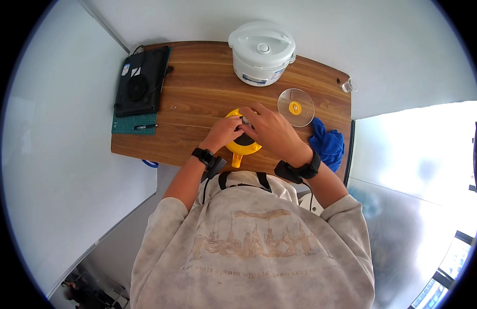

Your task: The person assembles a yellow electric kettle by screwing a black circular base onto the kettle, removing and reinserting a metal heating element, and securing the lid. They then place a black rectangular device on the table.

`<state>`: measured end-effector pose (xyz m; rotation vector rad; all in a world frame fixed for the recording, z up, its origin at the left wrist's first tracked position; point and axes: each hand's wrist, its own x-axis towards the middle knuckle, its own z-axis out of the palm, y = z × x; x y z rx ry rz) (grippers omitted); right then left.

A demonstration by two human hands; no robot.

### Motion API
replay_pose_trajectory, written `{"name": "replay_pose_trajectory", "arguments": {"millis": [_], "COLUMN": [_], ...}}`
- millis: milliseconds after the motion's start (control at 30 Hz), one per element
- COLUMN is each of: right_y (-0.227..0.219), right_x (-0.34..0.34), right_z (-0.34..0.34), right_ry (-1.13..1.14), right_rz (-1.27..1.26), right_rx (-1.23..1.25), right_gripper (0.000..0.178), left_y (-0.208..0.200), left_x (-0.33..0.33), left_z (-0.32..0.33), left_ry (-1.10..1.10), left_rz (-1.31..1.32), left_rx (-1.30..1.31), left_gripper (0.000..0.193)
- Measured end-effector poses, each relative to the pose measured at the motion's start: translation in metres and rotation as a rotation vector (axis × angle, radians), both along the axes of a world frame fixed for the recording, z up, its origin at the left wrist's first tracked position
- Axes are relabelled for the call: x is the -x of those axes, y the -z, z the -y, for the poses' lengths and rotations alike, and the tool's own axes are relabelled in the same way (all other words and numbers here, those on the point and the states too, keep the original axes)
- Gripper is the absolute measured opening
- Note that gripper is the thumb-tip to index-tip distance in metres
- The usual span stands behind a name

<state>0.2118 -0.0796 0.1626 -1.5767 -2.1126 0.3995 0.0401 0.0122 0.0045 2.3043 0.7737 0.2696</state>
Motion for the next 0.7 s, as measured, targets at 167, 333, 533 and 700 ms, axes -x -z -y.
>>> {"name": "replay_pose_trajectory", "arguments": {"millis": [167, 333, 533, 700], "right_y": [-0.005, 0.0, -0.002, -0.002], "right_x": [-0.006, -0.015, -0.02, -0.015], "right_z": [0.007, 0.01, 0.011, 0.009], "right_ry": [-0.046, -0.03, 0.0, -0.049], "right_rz": [-0.067, -0.094, -0.072, -0.05], "right_rx": [0.042, 0.033, 0.035, -0.006], "right_gripper": [0.024, 0.027, 0.027, 0.025], "left_y": [-0.021, -0.009, -0.003, -0.009], "left_x": [-0.003, 0.0, -0.001, -0.001], "left_z": [0.003, -0.002, -0.002, -0.001], "left_ry": [-0.04, -0.021, -0.027, -0.033], "left_rz": [-0.089, 0.065, 0.087, 0.025], "left_rx": [0.075, 0.158, 0.16, 0.155], "left_gripper": [0.015, 0.011, 0.011, 0.011]}}
